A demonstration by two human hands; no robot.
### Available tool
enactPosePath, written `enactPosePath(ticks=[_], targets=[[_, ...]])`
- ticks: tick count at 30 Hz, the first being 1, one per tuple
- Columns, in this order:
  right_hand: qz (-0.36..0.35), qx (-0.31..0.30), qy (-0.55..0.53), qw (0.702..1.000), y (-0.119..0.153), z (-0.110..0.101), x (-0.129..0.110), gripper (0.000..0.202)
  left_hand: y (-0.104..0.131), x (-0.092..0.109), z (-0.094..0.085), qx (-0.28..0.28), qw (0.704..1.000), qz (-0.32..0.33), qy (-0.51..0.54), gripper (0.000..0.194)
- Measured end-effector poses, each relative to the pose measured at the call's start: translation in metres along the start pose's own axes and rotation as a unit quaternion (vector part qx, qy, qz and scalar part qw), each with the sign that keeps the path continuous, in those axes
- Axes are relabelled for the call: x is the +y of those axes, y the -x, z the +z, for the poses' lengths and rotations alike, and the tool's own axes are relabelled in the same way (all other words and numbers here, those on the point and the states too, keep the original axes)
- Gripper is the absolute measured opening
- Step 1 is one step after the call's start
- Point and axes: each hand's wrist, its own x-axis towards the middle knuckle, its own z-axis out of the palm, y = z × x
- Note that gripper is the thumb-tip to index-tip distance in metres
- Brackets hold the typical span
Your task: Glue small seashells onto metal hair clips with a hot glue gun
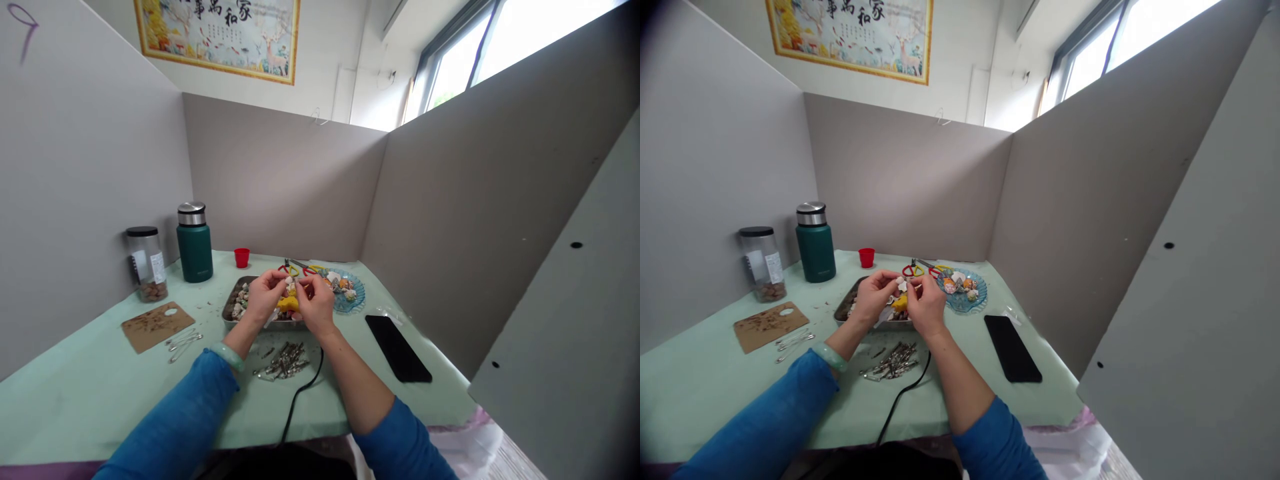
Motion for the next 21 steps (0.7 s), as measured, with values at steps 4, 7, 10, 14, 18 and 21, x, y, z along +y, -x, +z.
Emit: enactPosePath(ticks=[4,7,10,14,18,21], targets=[[0.003,-0.005,0.007,1.0,0.0002,0.0005,0.0006,0.01,-0.0003,-0.0014,-0.0006,-0.002,1.0,0.0,0.0,0.02],[0.005,-0.008,0.005,1.0,0.0004,0.0009,0.0012,0.009,-0.0002,-0.0014,-0.0006,-0.002,1.0,0.001,-0.002,0.019],[0.006,-0.008,0.002,1.0,0.0006,0.0011,0.0014,0.01,-0.0003,-0.0009,-0.0004,-0.004,1.0,0.001,-0.003,0.019],[0.004,-0.011,0.002,1.0,0.0008,0.0011,0.0011,0.009,-0.0002,0.0001,-0.0001,-0.006,1.0,0.002,-0.009,0.02],[0.008,-0.018,-0.002,1.0,0.0011,0.0016,0.0003,0.011,0.0007,0.002,0.0004,-0.004,1.0,-0.002,-0.001,0.021],[0.015,-0.022,-0.011,1.0,0.0014,0.0021,-0.0008,0.014,0.0008,0.0028,0.0005,0.0,1.0,-0.009,0.021,0.022]])
